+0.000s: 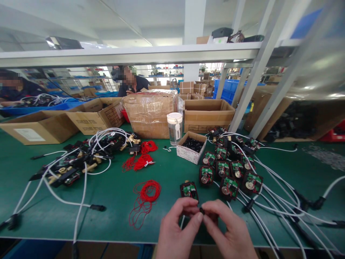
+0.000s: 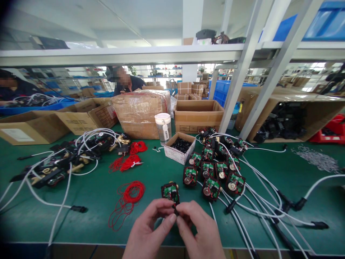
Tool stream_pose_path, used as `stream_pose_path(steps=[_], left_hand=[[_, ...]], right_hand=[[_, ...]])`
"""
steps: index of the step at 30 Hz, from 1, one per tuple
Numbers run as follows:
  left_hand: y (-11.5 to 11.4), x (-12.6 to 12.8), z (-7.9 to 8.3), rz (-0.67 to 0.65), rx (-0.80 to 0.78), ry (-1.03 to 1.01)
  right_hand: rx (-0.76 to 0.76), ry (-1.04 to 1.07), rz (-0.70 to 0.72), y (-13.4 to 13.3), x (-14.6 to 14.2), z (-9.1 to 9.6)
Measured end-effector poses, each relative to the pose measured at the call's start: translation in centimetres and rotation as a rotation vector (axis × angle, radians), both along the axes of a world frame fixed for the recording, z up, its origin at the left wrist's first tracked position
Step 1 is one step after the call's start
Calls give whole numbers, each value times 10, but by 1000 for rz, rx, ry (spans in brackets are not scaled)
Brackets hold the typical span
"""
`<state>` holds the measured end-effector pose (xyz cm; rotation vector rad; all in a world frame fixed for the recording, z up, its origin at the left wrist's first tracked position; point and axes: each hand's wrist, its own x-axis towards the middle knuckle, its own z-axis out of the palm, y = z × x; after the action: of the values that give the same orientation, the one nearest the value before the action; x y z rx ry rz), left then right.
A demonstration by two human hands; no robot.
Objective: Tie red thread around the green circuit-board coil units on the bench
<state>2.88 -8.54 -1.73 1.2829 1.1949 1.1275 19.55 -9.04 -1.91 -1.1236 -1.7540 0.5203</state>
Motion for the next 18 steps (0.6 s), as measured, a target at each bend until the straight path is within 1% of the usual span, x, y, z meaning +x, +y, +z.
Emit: stream_pose_path(steps=[5,8,10,13,15,16,18], left_hand=[[-2,1,1,29,130,169],[-4,-1,-2,18,214,243],[-4,-5,-5,36,294,304],[2,-12,-9,182,427,448],[10,-15,-13,255,483,558],[14,-16,-16,254,497,607],[22,-16,-21,193,507,680]], right_hand=[[175,-131,41,0,0,-1],[195,-118,13,0,-1,-5],[134,-65,-51,2,-2,-8],[-3,20,-148,8,-4,-11],[-96,50,-168,13,-6,-12],[-138,58,-168,16,-7,-13],[-210,64,-171,20,-11,-13]])
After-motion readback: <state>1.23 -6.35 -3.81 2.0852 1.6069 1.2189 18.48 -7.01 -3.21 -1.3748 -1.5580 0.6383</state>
